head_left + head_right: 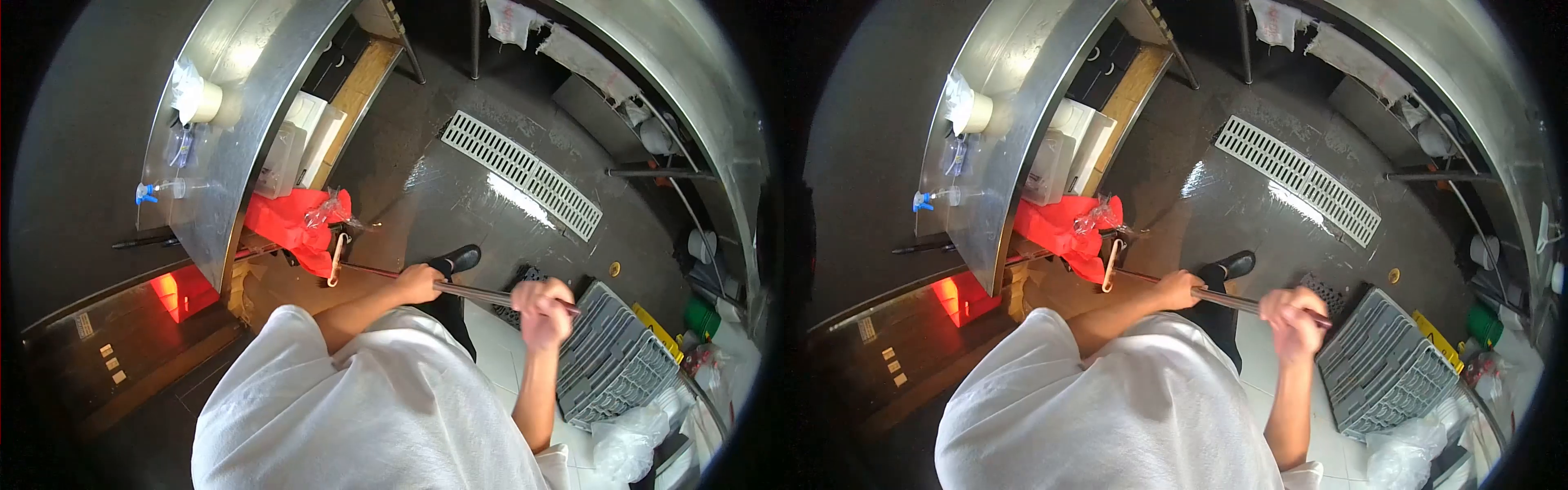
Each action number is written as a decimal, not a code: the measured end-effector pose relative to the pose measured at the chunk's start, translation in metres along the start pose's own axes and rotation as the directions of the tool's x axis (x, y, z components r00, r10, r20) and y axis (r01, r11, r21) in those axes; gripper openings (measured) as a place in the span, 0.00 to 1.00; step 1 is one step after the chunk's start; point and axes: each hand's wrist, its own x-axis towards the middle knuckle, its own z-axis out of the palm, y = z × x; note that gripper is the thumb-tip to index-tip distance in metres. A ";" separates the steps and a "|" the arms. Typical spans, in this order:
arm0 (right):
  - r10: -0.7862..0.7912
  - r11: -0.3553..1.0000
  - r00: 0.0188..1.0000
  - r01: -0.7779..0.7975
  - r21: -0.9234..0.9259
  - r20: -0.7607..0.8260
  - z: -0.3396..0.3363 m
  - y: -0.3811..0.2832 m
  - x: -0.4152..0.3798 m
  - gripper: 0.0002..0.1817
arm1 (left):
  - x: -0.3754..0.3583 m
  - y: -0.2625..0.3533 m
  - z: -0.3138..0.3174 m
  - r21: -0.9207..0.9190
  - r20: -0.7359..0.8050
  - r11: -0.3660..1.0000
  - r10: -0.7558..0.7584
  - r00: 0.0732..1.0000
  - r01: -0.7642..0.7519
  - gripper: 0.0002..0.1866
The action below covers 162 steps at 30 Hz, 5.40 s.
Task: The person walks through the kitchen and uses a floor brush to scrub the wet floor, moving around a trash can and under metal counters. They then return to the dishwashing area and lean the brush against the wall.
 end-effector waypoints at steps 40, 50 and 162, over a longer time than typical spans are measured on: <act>-0.621 0.755 0.775 0.554 -0.350 -0.114 0.099 -0.022 0.051 0.07 | 0.185 0.017 -0.131 0.292 -0.039 0.819 0.526 0.850 -0.493 0.08; -0.814 0.504 0.578 0.664 -0.553 -0.049 0.223 -0.155 0.039 0.15 | 0.162 0.218 -0.218 -0.046 0.419 0.653 0.700 0.579 -0.756 0.06; -0.703 0.037 -0.589 0.530 -0.847 -0.399 -0.093 -0.392 -0.101 0.07 | 0.220 0.633 0.147 -0.330 0.704 -0.017 0.662 -0.258 -0.944 0.29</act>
